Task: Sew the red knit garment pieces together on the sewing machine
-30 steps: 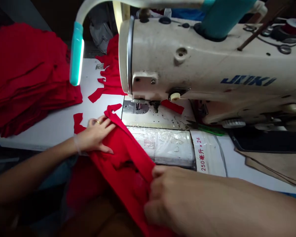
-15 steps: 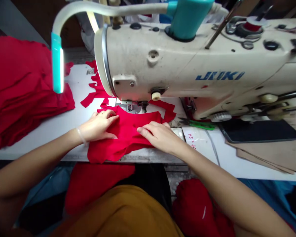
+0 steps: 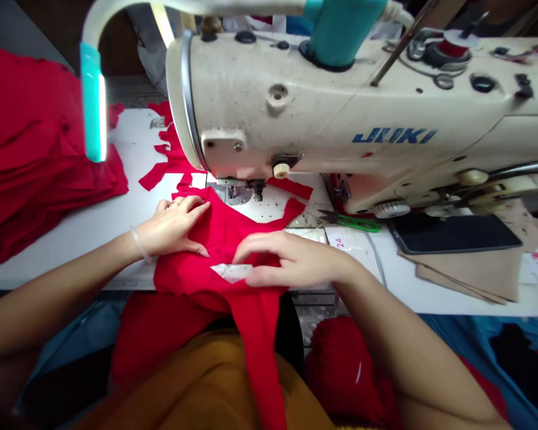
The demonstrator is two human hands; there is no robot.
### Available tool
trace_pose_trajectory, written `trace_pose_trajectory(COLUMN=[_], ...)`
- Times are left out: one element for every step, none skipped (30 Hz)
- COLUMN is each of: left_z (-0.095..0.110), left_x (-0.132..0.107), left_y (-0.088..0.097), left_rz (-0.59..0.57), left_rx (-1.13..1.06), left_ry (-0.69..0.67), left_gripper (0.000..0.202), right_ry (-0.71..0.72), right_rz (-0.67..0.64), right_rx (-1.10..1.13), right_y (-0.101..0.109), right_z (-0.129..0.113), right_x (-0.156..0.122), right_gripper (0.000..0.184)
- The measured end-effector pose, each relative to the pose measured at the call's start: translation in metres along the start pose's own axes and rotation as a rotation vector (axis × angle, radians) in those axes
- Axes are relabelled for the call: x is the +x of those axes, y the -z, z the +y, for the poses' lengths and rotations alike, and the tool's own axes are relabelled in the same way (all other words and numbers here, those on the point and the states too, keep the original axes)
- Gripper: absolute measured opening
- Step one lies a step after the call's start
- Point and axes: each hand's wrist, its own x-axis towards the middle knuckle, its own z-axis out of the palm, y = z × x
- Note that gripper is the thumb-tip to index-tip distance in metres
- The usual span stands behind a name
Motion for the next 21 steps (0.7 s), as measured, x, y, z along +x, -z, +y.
trace_pose_trajectory(left_z=[-0.001, -0.002, -0.005, -0.007, -0.01, -0.013, -0.015, -0.017, -0.019, -0.02, -0.021, -0.022, -0.023, -0.023, -0.022, -0.021, -0.02, -0.018, -0.016, -0.015, -0.014], left_x=[0.001, 0.001, 0.001, 0.002, 0.002, 0.002, 0.002, 0.002, 0.003, 0.004, 0.005, 0.007, 0.008, 0.009, 0.01, 0.011, 0.011, 0.012, 0.012, 0.013, 0.013], left_y=[0.0, 0.0, 0.0, 0.001, 0.002, 0.003, 0.004, 0.005, 0.007, 0.008, 0.01, 0.011, 0.012, 0.013, 0.014, 0.014, 0.013, 0.011, 0.009, 0.007, 0.004], left_rz=[-0.01, -0.026, -0.047, -0.07, -0.092, -0.111, -0.126, -0.136, -0.141, -0.142, -0.138, -0.131, -0.121, -0.104, -0.081, -0.055, -0.033, -0.021, -0.022, -0.031, -0.04], left_rx=[0.012, 0.027, 0.046, 0.068, 0.091, 0.112, 0.13, 0.145, 0.157, 0.166, 0.171, 0.17, 0.157, 0.134, 0.103, 0.067, 0.034, 0.008, -0.012, -0.026, -0.035], left_ry=[0.005, 0.01, 0.015, 0.021, 0.027, 0.032, 0.033, 0.03, 0.024, 0.018, 0.014, 0.015, 0.022, 0.031, 0.036, 0.037, 0.034, 0.033, 0.034, 0.038, 0.046], left_gripper=[0.108, 0.111, 0.112, 0.112, 0.112, 0.112, 0.112, 0.112, 0.113, 0.113, 0.112, 0.111, 0.107, 0.103, 0.099, 0.096, 0.097, 0.1, 0.105, 0.11, 0.112], right_ry=[-0.064, -0.139, -0.198, -0.237, -0.259, -0.27, -0.273, -0.278, -0.291, -0.315, -0.354, -0.402, -0.454, -0.51, -0.565, -0.608, -0.636, -0.65, -0.66, -0.669, -0.677], right_rz=[0.037, 0.077, 0.108, 0.133, 0.154, 0.18, 0.213, 0.25, 0.285, 0.319, 0.359, 0.407, 0.46, 0.517, 0.575, 0.62, 0.654, 0.68, 0.703, 0.727, 0.755], right_rx=[-0.111, -0.242, -0.373, -0.491, -0.588, -0.667, -0.733, -0.792, -0.847, -0.896, -0.932, -0.943, -0.917, -0.85, -0.753, -0.651, -0.573, -0.546, -0.576, -0.651, -0.744], right_y=[-0.005, -0.011, -0.018, -0.024, -0.028, -0.03, -0.031, -0.03, -0.029, -0.027, -0.024, -0.022, -0.019, -0.016, -0.012, -0.008, -0.004, 0.0, 0.003, 0.005, 0.006], right_z=[0.005, 0.011, 0.017, 0.024, 0.03, 0.036, 0.04, 0.043, 0.045, 0.047, 0.049, 0.051, 0.054, 0.058, 0.063, 0.068, 0.073, 0.077, 0.081, 0.083, 0.084], right_x=[0.001, 0.003, 0.004, 0.003, 0.001, -0.001, -0.005, -0.008, -0.01, -0.011, -0.012, -0.011, -0.009, -0.008, -0.006, -0.004, -0.002, 0.0, 0.002, 0.004, 0.006], right_gripper=[0.05, 0.048, 0.047, 0.048, 0.048, 0.048, 0.047, 0.045, 0.041, 0.036, 0.033, 0.031, 0.031, 0.032, 0.033, 0.034, 0.034, 0.034, 0.032, 0.032, 0.034])
